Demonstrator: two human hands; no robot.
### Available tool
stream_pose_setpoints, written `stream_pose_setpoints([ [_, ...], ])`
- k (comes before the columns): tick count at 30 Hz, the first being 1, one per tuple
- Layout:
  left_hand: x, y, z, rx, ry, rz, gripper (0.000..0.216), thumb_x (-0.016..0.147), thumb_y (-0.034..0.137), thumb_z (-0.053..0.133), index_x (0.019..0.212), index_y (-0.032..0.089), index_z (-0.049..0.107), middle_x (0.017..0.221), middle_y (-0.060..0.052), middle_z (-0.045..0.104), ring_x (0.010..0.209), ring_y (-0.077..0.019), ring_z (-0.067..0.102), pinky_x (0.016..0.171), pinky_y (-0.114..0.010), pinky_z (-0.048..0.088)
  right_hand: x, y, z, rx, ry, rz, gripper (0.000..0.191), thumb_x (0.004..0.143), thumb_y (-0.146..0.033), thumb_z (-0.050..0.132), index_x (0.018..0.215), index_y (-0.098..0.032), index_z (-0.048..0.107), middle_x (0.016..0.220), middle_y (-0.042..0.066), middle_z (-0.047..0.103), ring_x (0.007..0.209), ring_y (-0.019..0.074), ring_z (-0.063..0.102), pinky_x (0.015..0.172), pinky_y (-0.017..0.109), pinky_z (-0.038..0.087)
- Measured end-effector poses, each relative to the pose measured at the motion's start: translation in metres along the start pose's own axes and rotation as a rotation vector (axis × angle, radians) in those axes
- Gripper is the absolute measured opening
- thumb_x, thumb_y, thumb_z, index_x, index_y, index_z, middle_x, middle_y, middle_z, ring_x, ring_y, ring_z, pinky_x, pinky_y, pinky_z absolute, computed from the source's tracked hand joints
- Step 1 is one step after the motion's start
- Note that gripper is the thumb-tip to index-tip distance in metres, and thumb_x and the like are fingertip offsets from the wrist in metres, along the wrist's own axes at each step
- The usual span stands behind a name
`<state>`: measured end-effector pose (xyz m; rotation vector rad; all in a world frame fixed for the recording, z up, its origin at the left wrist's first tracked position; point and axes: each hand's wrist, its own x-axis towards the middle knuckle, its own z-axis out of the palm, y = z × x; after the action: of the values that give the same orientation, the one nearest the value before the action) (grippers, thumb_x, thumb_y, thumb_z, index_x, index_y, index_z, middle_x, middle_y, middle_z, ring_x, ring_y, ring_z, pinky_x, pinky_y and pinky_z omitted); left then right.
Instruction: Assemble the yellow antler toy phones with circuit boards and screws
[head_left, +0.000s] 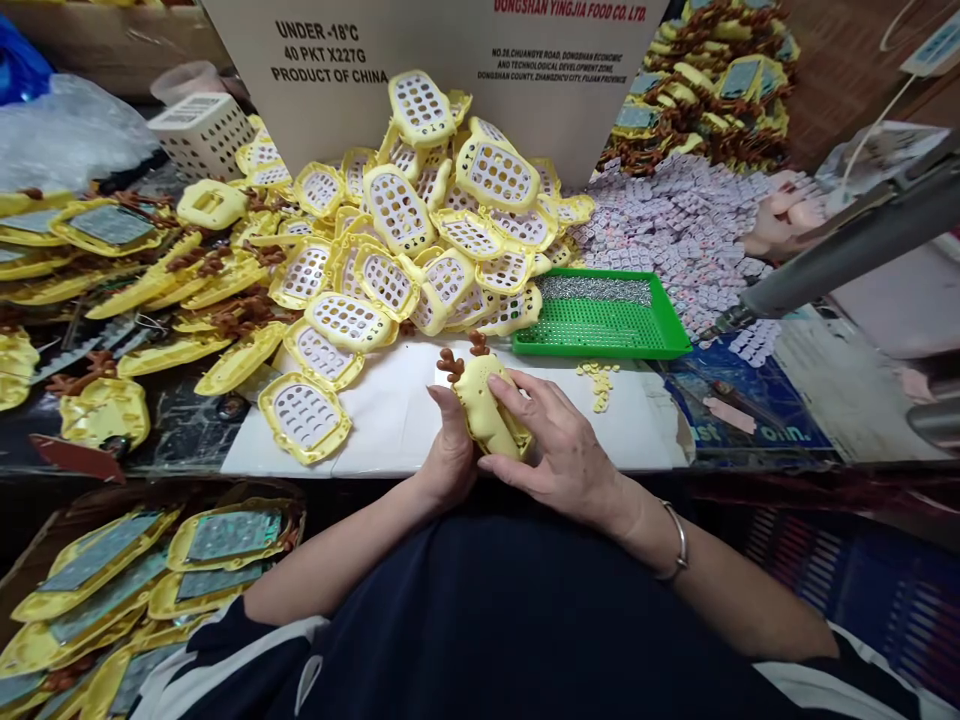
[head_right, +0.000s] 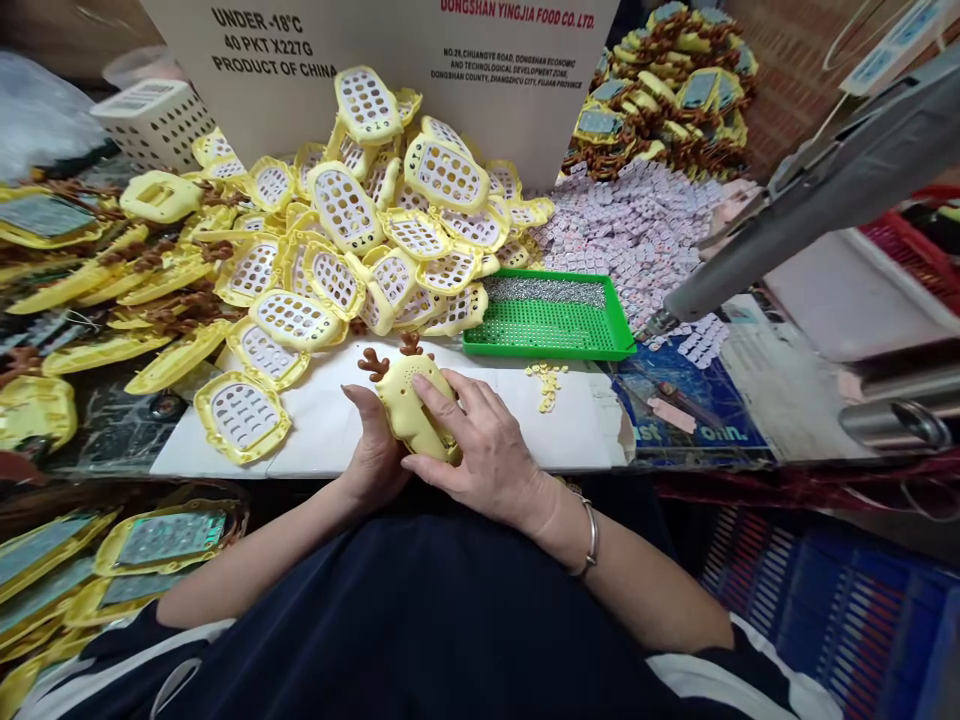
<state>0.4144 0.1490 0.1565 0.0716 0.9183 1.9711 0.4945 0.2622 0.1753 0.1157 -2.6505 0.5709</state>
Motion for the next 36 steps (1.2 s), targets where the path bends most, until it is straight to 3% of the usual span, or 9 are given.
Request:
stream_pose_setpoints([
  [3,-0.002,-0.001,-0.004,0.082,-0.053,0.084,0.094,0.060,0.089,0.049,0.124,0.022,0.061,0.125,-0.010,0.065,0.121,-0.0298,0.057,0.098,-0.037,0.049,-0.002,0.002,0.002,0.019,0.009,-0.043,0.070,0.088,-0.052,0.055,0.147,-0.023,0.034,0.133,0.019,0.047,0.121,0.0295,0.051,0.097,0.050,0.051],
  [6,-0.003,0.001,-0.005,0.183,-0.053,0.122,0.072,0.066,0.071,0.069,0.116,0.020,0.063,0.116,-0.008,0.067,0.109,-0.0256,0.062,0.090,-0.032,0.051,-0.005,0.002,0.006,0.026,0.024,-0.045,0.072,0.088,-0.050,0.056,0.150,-0.024,0.030,0.134,0.019,0.045,0.123,0.0295,0.049,0.099,0.050,0.050],
  [9,-0.004,0.004,-0.003,0.203,-0.018,0.100,0.048,0.070,0.048,0.076,0.104,0.017,0.064,0.096,-0.004,0.069,0.091,-0.0209,0.065,0.078,-0.028,0.052,-0.007,-0.001,0.007,0.036,0.027,-0.037,0.075,0.086,-0.053,0.058,0.148,-0.020,0.034,0.133,0.020,0.045,0.122,0.0308,0.049,0.098,0.051,0.050],
  [12,-0.005,0.004,-0.002,0.162,-0.030,0.081,0.042,0.071,0.042,0.071,0.102,0.016,0.064,0.089,-0.004,0.069,0.083,-0.0210,0.066,0.074,-0.029,0.052,-0.008,-0.002,0.002,0.145,0.036,-0.012,0.065,0.086,-0.056,0.056,0.140,-0.020,0.047,0.126,0.016,0.051,0.118,0.0274,0.053,0.095,0.046,0.053],
  [16,-0.009,0.003,-0.007,0.195,-0.181,0.029,0.043,0.072,0.040,0.069,0.107,0.016,0.066,0.102,-0.008,0.070,0.098,-0.0261,0.065,0.086,-0.035,0.051,-0.003,-0.002,-0.007,0.359,0.130,0.239,0.043,0.094,-0.047,0.049,0.126,-0.019,0.056,0.110,0.011,0.064,0.100,0.0192,0.061,0.089,0.037,0.054],
  [20,-0.014,0.004,-0.014,0.309,-0.314,-0.051,0.045,0.077,0.042,0.069,0.114,0.017,0.064,0.106,-0.009,0.069,0.100,-0.0268,0.064,0.089,-0.038,0.050,0.000,0.000,-0.013,0.609,0.011,0.528,0.040,0.087,-0.053,0.058,0.101,-0.016,0.065,0.092,0.007,0.068,0.081,0.0165,0.061,0.073,0.030,0.054],
  [24,-0.020,0.005,-0.014,0.411,-0.206,0.065,0.042,0.084,0.043,0.065,0.118,0.018,0.058,0.109,-0.008,0.067,0.098,-0.0230,0.063,0.087,-0.034,0.050,0.000,0.002,-0.015,0.896,0.000,0.685,0.035,0.077,-0.050,0.069,0.089,-0.017,0.064,0.082,0.003,0.066,0.076,0.0133,0.060,0.068,0.025,0.052],
  [29,-0.023,0.007,-0.012,0.593,-0.110,0.311,0.034,0.088,0.044,0.060,0.110,0.018,0.058,0.110,-0.008,0.066,0.101,-0.0211,0.062,0.090,-0.030,0.047,0.001,0.001,-0.018,0.944,0.023,0.652,0.028,0.077,-0.040,0.072,0.091,-0.018,0.065,0.087,0.001,0.067,0.081,0.0120,0.060,0.076,0.025,0.050],
  [36,-0.025,0.012,-0.008,0.709,-0.077,0.314,0.024,0.087,0.040,0.061,0.099,0.019,0.060,0.093,-0.004,0.069,0.082,-0.0187,0.062,0.078,-0.028,0.047,0.003,0.005,-0.015,0.918,0.072,0.617,0.037,0.073,-0.051,0.074,0.078,-0.015,0.067,0.075,0.001,0.063,0.073,0.0120,0.057,0.072,0.026,0.047],
])
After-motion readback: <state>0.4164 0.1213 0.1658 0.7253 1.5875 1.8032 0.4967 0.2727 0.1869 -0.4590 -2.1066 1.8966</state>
